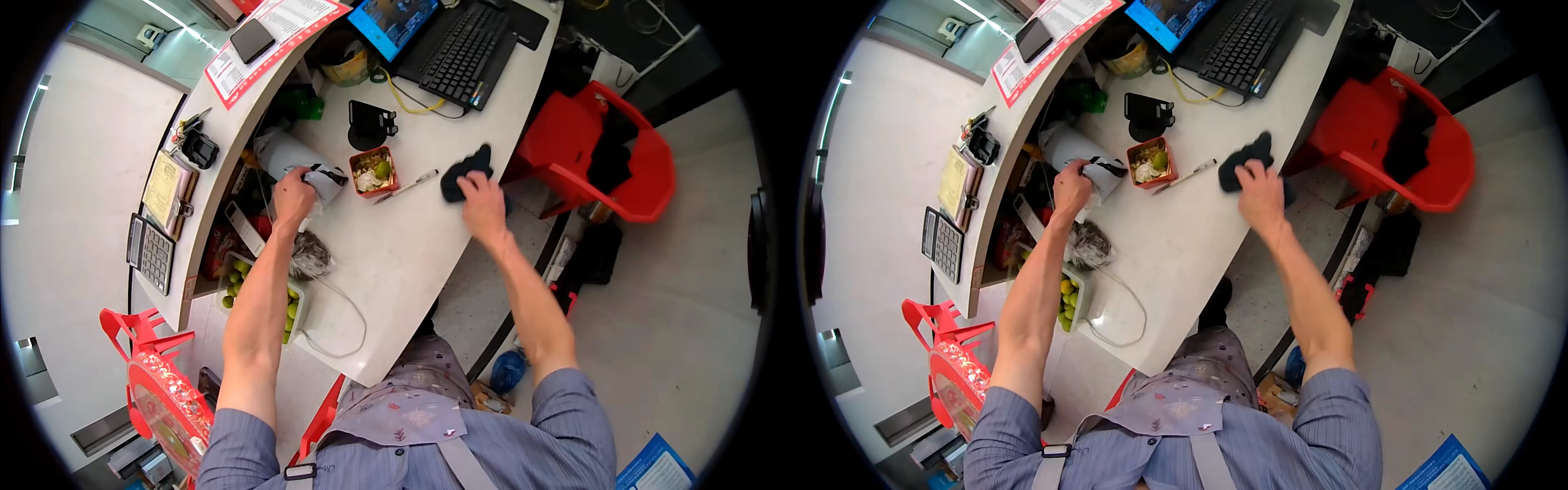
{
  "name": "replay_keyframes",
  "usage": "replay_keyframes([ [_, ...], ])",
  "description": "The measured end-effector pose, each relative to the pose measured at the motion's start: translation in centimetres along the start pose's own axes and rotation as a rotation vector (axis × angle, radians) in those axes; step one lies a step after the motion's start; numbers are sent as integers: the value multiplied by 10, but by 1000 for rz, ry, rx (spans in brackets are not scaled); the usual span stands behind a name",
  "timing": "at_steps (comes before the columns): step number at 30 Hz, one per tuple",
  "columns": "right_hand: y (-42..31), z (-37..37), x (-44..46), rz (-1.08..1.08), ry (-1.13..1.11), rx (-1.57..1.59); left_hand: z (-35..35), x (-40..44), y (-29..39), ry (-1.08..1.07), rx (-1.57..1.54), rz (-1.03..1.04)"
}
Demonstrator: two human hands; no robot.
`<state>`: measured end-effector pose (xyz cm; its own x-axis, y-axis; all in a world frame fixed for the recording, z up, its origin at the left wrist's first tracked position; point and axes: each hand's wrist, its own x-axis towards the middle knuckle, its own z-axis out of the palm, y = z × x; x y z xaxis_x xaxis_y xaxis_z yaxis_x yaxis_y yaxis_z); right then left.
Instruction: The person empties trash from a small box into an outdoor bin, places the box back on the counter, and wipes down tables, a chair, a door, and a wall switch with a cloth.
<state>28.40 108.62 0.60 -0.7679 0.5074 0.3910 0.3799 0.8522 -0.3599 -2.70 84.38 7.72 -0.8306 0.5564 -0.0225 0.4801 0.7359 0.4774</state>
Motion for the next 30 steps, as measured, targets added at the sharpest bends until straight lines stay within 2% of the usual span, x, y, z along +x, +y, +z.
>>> replay_keyframes([
  [3,-48,-12,-50,55,-5,48,3,-2,0,38,-20,-6],
  [7,-129,-11,-102,63,-196,-61,8,0,-3,39,-21,16],
  [11,-218,-2,-145,-102,-415,2,3,0,-3,17,-69,15],
  [14,-255,0,-180,-280,-408,226,-5,2,-4,-57,-154,-39],
  [16,-245,-2,-183,-331,-435,286,-14,-1,1,-177,-386,-153],
  [18,-218,2,-170,-373,-468,318,-20,-3,4,-216,-424,-142],
  [21,-161,7,-110,-157,-208,173,-29,-6,5,-304,-499,-155],
  [23,-142,11,-74,-4,-77,183,-28,-9,6,-366,-536,-173],
  [26,-159,28,-71,-3,-124,105,-26,-12,12,-384,-600,-275],
  [28,-189,22,-96,-47,-190,170,-24,-18,22,-309,-881,-392],
  [30,-209,15,-134,-181,-248,197,-8,-18,10,-323,-945,-350],
])
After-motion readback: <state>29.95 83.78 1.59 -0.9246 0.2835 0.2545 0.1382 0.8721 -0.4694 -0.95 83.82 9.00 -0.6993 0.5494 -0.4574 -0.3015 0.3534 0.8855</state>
